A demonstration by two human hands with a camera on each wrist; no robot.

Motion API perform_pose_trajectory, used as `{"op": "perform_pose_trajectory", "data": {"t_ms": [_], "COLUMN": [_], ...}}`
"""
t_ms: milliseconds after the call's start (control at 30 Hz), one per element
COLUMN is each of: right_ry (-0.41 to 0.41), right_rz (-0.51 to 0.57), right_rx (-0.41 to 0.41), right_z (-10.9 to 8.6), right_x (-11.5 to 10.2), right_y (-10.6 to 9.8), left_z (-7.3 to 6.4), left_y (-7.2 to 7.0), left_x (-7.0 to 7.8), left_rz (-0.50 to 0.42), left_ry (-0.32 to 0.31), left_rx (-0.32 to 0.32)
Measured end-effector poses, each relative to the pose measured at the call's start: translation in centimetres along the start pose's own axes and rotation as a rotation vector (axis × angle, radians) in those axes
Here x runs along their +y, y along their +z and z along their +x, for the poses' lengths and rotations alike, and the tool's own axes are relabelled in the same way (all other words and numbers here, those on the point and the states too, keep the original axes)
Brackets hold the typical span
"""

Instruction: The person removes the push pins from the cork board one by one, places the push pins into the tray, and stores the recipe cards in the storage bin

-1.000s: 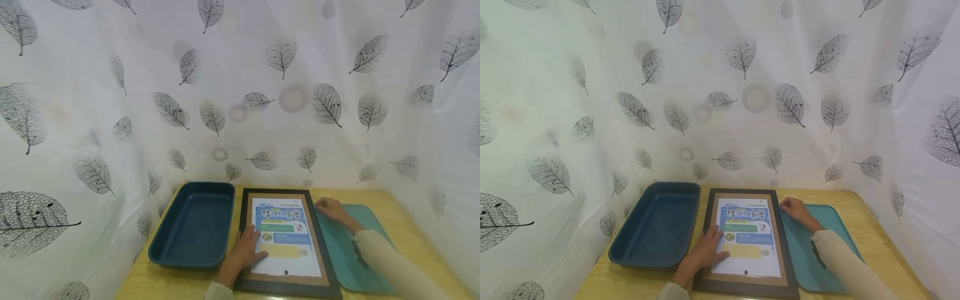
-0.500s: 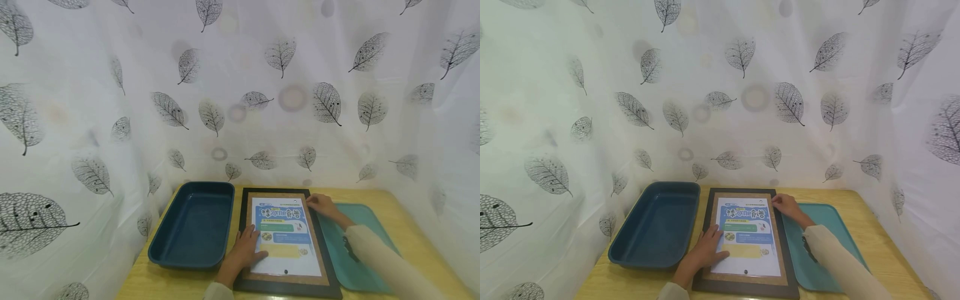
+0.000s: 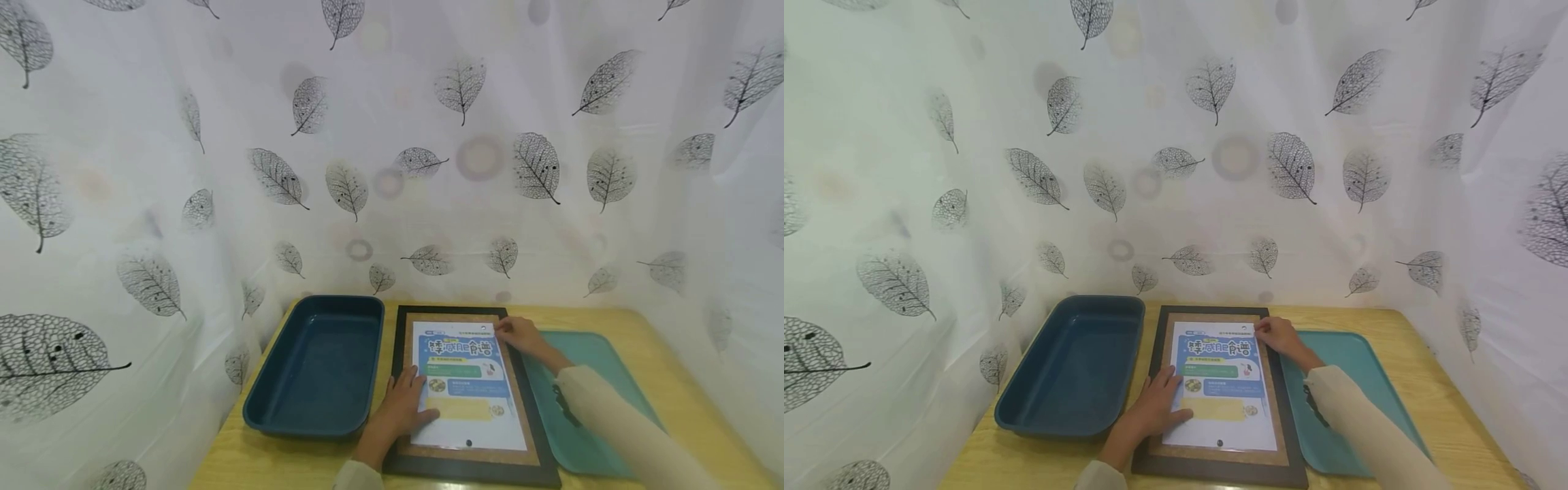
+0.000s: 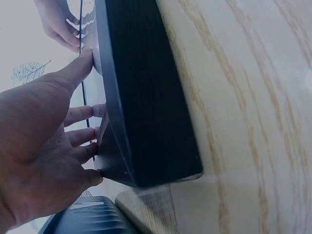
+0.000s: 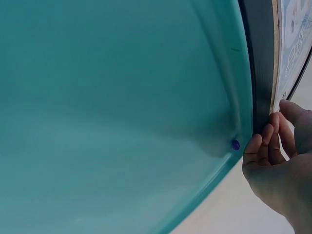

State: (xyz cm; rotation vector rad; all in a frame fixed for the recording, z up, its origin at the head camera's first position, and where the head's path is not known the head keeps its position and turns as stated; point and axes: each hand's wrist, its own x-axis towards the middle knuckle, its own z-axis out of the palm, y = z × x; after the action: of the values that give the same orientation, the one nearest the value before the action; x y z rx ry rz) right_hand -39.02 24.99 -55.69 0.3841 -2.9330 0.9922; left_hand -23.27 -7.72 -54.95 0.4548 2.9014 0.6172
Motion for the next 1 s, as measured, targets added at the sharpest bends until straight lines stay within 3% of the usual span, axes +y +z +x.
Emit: {"op": "perform_pose_trajectory", "data": {"t_ms": [533, 1000], "right_ry": [-0.075, -0.048], "right_rz": [-0.043, -0.074], "right_rx": [0.031, 0.062], "right_z": [0.7, 2.0], "right_x": [-0.7, -1.1], "right_y": [1.4, 2.3], "left_z": [0.2, 0.3], "left_y": [0.2, 0.4], "left_x": [0.1, -0.1], "left_rz": [-0.021, -0.014], "left_ry": [-0.008, -0.015], "left_rx": [-0.014, 0.0]}}
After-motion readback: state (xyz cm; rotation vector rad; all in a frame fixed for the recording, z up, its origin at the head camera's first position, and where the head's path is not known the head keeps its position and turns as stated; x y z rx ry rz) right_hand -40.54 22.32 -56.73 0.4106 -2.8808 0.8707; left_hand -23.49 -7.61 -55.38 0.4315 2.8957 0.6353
